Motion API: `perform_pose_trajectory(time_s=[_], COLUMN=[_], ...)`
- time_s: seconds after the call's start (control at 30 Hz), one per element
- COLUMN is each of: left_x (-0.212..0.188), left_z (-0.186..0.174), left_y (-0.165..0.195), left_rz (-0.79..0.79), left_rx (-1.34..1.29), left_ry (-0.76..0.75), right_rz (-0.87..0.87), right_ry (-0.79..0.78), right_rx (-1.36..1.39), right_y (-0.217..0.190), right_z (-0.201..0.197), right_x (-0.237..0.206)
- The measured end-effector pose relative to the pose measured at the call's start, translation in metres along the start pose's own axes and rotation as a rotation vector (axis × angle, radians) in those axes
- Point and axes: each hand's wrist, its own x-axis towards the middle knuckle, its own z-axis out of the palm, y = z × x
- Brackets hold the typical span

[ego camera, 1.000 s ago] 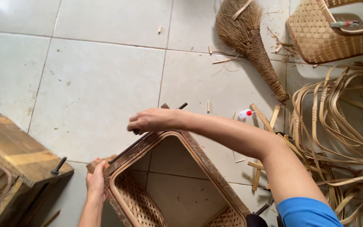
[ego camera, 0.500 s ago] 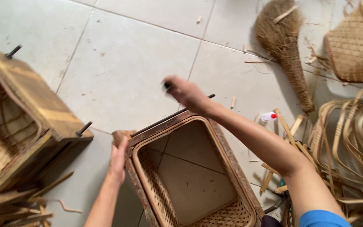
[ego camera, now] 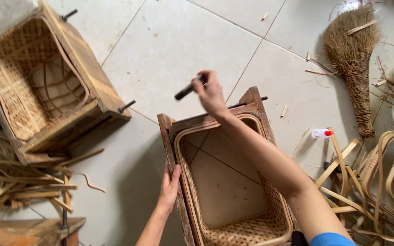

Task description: The person removes a woven basket from a wooden mold by loosening threaded rods, tapping the mold with a hammer, and prying the basket free with a knife. The basket is then placed aside, and the mold is repositioned for the next cycle.

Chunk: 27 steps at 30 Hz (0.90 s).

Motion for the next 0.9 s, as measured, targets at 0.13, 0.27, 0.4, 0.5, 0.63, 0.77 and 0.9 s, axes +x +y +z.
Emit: perform_pose_trajectory(time_s=[0.13, 0.27, 0.4, 0.5, 0.63, 0.77, 0.9], left_x=[-0.011, -0.050, -0.153, -0.211, -0.244, -0.251, -0.255], left_z=[0.007, 0.002, -0.024, -0.011, 0.010, 0.009, 0.000], left_y=[0.019, 0.013, -0.042, -0.099, -0.156, -0.187, -0.211], left_rz=[-0.111, -0.011, -0.263, -0.247, -0.168, 0.014, -0.114], left_rx=[0.043, -0.021, 0.119, 0.068, 0.035, 0.412, 0.346], left_ry=[0.021, -0.039, -0.249, -0.321, -0.206, -0.056, -0.029], right_rz=[-0.036, -0.425, -0.240, -0.042, 0.383, 0.186, -0.014], right_ry=[-0.250, -0.200, -0.111, 0.029, -0.200, -0.676, -0.255], right_rx=[-0.115, 0.151, 0.360, -0.054, -0.588, -0.437, -0.409], right_y=[-0.016, -0.042, -0.022, 0.021, 0.066, 0.079, 0.091], right_z=[0.012, -0.029, -0.169, -0.250, -0.299, -0.310, -0.283], right_x=[-0.023, -0.067, -0.131, -0.209, -0.316, -0.407, -0.478])
